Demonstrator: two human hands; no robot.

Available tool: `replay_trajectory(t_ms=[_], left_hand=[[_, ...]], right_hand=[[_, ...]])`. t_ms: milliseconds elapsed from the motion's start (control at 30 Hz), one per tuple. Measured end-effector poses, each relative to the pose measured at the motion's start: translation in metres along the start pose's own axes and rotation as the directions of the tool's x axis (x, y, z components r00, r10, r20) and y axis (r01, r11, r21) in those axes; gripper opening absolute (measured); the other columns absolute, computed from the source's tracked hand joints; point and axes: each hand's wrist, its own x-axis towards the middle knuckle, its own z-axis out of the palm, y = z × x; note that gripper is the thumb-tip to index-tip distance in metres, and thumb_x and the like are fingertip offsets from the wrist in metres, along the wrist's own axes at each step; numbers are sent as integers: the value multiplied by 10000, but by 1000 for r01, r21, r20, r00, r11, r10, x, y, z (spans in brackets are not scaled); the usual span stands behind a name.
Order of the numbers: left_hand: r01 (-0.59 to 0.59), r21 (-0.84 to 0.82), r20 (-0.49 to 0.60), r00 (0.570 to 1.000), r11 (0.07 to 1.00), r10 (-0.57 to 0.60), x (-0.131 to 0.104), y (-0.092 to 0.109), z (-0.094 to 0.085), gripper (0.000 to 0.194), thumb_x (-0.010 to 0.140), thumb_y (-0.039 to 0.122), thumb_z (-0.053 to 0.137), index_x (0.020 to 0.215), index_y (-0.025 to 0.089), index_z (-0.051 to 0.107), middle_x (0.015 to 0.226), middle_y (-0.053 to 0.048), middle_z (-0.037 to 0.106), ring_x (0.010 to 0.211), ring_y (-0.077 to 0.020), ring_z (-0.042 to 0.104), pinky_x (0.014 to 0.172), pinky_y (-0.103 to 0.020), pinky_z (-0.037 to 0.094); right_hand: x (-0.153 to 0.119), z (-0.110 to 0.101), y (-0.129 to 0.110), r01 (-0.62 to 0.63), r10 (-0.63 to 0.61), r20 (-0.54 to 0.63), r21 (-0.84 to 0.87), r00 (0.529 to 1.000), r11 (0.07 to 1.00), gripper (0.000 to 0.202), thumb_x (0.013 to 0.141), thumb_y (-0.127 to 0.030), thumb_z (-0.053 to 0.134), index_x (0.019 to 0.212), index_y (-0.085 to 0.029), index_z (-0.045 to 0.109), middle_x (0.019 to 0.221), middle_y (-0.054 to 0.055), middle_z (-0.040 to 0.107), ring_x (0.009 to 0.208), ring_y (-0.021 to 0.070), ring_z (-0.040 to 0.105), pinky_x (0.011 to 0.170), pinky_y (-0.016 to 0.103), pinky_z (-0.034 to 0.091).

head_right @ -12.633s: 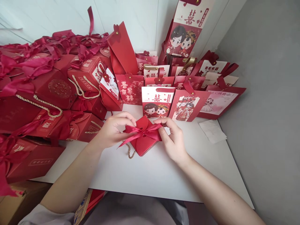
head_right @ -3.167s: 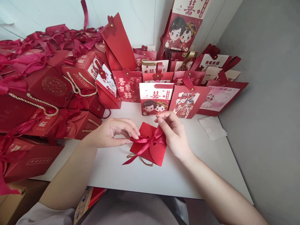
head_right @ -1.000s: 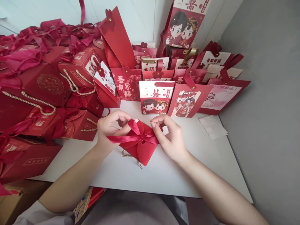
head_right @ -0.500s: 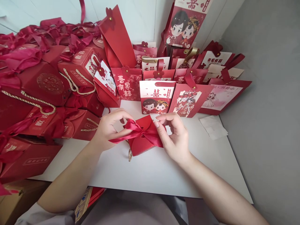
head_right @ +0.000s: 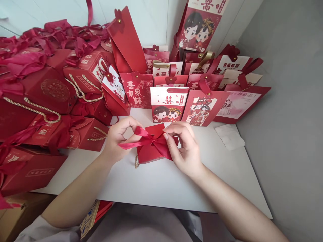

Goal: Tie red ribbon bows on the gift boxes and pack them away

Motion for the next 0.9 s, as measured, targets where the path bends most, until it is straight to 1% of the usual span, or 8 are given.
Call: replay_trajectory(t_ms=[100,200,300,433,567,733,833,900], left_hand=[[33,-43,72,997,999,-30,1,0,-2,226,831,156,732,973,227,571,902,-4,660,800,-140,620,723,-269,494],[15,57,133,991,998,-23,3,1,-3,297,829,153,729,1092,236,619,1017,-29,679,925,-160,638,836,-295,517],[1,180,163,986,984,-30,4,3,-3,177,837,196,733,1007,229,700,1049,-40,648,996,-182,632,930,-335,511],[-20,195,202,979,981,-21,4,1,-2,28,854,225,731,878,234,742,1065,-43,623,1016,-189,638,954,-348,522],[-20,175,184,983,984,-13,3,-3,-4,64,835,203,751,882,243,770,1068,-46,648,1003,-190,660,946,-346,542],[-52,201,290,957,978,-9,6,2,-12,267,809,118,718,1032,259,757,1198,-67,652,1104,-219,657,1011,-366,526],[-54,205,320,947,977,-15,8,6,-17,199,831,188,728,1019,250,756,1221,-81,657,1105,-235,658,1000,-368,528],[-30,192,303,952,981,-30,10,4,-18,114,867,268,715,965,243,767,1196,-84,668,1071,-235,667,949,-355,545]], right_hand=[[1,0,0,2,-2,0,-33,1000,999,260,922,-37,619,1076,-245,643,1009,51,628,966,195,612,773,341,507],[1,0,-1,1,-1,11,-56,1000,998,247,931,-36,600,1064,-239,646,1013,52,632,973,192,618,799,346,509],[1,-1,-2,-5,7,21,-70,1000,998,231,936,-47,595,1054,-238,650,1016,55,633,976,196,622,792,347,512],[1,-1,-3,-22,23,11,-84,1000,996,207,942,-73,597,1040,-246,653,1008,55,635,964,207,627,755,349,515],[1,-1,-2,-46,47,6,-79,999,996,177,946,-107,607,1033,-253,657,1006,59,637,965,219,630,763,368,524],[-1,1,0,-65,65,-1,-57,998,996,139,953,-150,611,1022,-260,660,995,58,633,943,224,633,797,399,533],[-1,0,-1,-72,71,-12,-45,997,996,125,945,-168,637,1014,-264,678,964,48,646,900,215,630,775,380,528],[0,-2,-3,-130,130,-5,4,992,992,135,953,-193,645,1051,-269,700,981,48,676,915,213,642,803,380,529]])
